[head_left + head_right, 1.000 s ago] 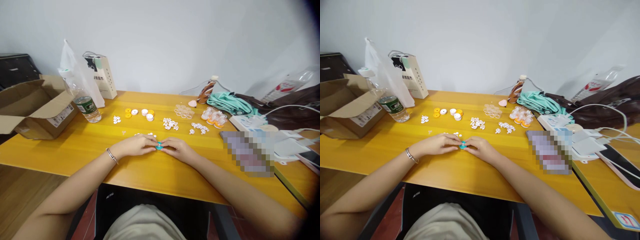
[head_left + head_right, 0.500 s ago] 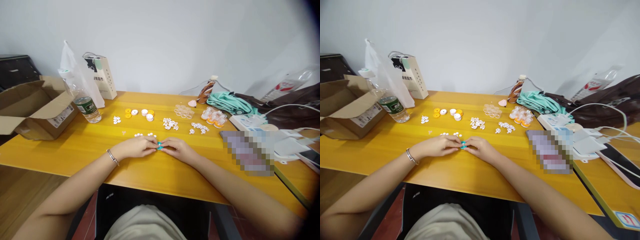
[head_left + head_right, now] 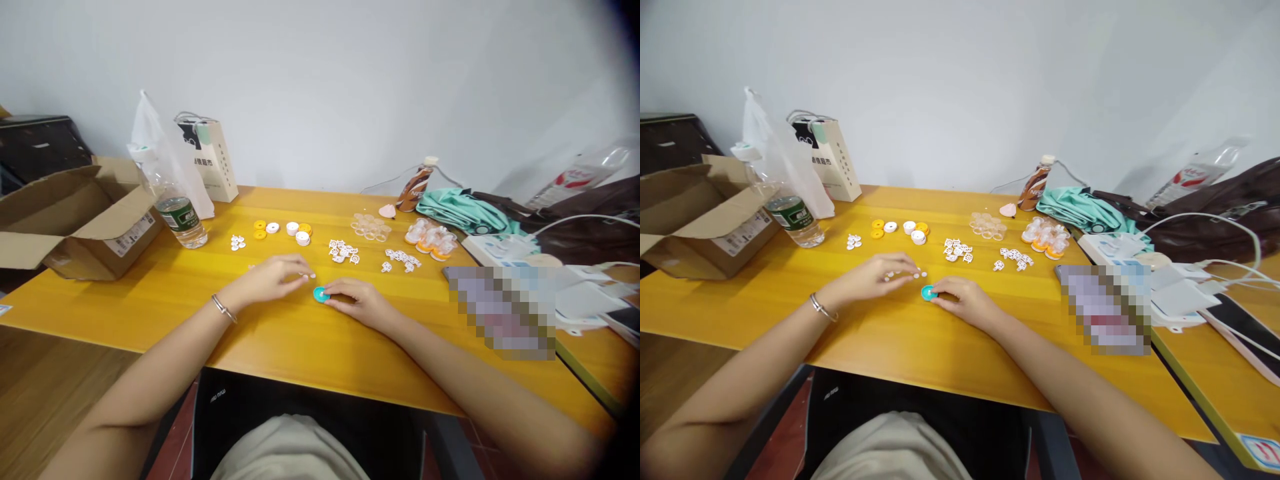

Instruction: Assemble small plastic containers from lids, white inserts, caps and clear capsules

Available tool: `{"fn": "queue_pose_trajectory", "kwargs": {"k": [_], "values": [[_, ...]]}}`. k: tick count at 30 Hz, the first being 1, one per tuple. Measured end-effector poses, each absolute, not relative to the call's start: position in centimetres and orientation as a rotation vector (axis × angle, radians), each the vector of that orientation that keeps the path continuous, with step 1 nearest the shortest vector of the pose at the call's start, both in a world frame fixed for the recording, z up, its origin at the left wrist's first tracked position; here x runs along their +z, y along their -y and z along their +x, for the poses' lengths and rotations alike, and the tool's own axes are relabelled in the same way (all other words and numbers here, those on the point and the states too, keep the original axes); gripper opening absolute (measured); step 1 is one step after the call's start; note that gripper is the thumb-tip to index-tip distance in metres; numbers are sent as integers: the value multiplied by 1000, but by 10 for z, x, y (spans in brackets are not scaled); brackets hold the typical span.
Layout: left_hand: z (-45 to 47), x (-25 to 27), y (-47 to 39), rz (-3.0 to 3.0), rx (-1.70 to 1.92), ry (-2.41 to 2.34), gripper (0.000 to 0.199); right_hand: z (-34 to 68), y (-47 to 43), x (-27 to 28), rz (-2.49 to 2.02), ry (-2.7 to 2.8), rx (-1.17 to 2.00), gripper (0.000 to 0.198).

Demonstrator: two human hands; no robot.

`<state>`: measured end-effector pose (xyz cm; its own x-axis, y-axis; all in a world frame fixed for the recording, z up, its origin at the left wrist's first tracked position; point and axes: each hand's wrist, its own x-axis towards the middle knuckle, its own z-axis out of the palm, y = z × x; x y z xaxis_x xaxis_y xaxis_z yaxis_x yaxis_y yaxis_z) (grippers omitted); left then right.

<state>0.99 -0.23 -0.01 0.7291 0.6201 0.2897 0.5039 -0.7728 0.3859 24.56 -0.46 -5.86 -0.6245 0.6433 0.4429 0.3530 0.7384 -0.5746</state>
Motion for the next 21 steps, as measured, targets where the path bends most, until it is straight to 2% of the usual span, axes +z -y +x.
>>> {"fn": "queue_pose_trajectory", "kwargs": {"k": [2, 6, 14, 21], "values": [[-1, 5, -6, 2601, 698, -1069, 23, 246, 4, -58, -779, 2278, 596, 21], [-17, 3, -22, 2569, 480, -1273, 18, 246, 5, -56, -811, 2268, 581, 28], [-13, -22, -37, 2366, 387, -1322, 15, 243, 6, -52, -842, 2302, 550, 29], [-12, -17, -36, 2391, 374, -1318, 15, 240, 6, -54, -884, 2306, 514, 36]]}}
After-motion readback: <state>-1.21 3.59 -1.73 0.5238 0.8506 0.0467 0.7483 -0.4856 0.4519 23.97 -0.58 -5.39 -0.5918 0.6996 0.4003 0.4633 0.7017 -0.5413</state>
